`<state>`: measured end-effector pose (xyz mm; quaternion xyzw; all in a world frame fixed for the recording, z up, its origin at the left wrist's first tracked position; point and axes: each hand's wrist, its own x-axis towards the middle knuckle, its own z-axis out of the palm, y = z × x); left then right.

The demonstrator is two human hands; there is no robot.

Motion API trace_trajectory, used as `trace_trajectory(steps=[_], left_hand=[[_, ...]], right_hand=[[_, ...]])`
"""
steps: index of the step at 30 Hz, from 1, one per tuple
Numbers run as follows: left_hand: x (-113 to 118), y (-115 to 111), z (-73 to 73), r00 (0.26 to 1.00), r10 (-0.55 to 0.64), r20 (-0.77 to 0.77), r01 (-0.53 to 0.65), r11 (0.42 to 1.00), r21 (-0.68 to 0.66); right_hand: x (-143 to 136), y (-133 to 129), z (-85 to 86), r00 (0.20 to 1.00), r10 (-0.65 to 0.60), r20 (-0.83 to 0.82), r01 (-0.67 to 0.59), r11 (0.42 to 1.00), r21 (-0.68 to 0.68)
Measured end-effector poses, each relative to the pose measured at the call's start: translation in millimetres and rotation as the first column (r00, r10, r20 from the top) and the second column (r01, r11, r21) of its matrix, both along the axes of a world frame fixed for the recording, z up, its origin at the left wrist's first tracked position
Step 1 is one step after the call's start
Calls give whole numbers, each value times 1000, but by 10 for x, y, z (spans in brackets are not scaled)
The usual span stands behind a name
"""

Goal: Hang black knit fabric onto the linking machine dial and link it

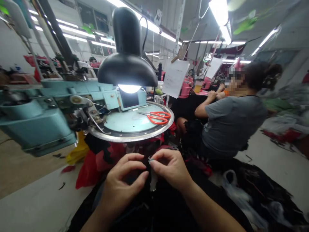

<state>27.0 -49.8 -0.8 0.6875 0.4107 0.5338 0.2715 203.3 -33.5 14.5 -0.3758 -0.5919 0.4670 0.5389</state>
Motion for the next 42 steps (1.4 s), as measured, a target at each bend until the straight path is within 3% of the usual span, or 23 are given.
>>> trace_trajectory(steps=[3,6,11,14,17,20,24,28,31,34,36,39,42], left_hand=[[22,-7,48,989,57,-135,-39,990,135],[18,-23,83,984,37,-175,-6,985,171],[-1,-46,94,991,84,-108,-75,993,90],[-8,-34,87,998,52,-46,-52,999,-4],[-9,-22,77,999,30,-31,-31,999,-34],[-7,-23,54,998,33,-47,-34,999,-25],[13,-30,13,998,45,-51,-45,999,-8],[57,-32,-27,998,28,-58,-29,999,-23],[65,-27,-47,998,47,-37,-48,998,-30],[41,-17,-47,997,71,-21,-72,996,-57],[30,-9,-43,998,57,-14,-58,995,-83],[52,0,-38,999,30,13,-29,995,-100],[102,-3,-28,999,-27,25,30,991,-127]], right_hand=[[26,-69,33,999,5,44,-6,1000,21],[27,-99,49,998,39,57,-40,999,16],[-24,-87,-30,999,45,20,-44,998,-43],[-44,-82,-96,998,47,51,-46,999,-19],[-19,-82,-107,990,15,141,-37,987,155],[22,-83,-65,965,-62,256,-48,914,402],[7,-101,-26,927,-165,337,-32,861,508],[-47,-88,-78,938,-176,298,24,891,453],[-10,-5,-136,997,-70,-13,71,965,252],[88,63,-150,965,-11,-262,47,990,133],[131,47,-131,982,-21,-187,55,983,175],[122,-55,-97,993,-55,105,27,967,253],[73,-145,-93,975,-77,207,39,983,182]])
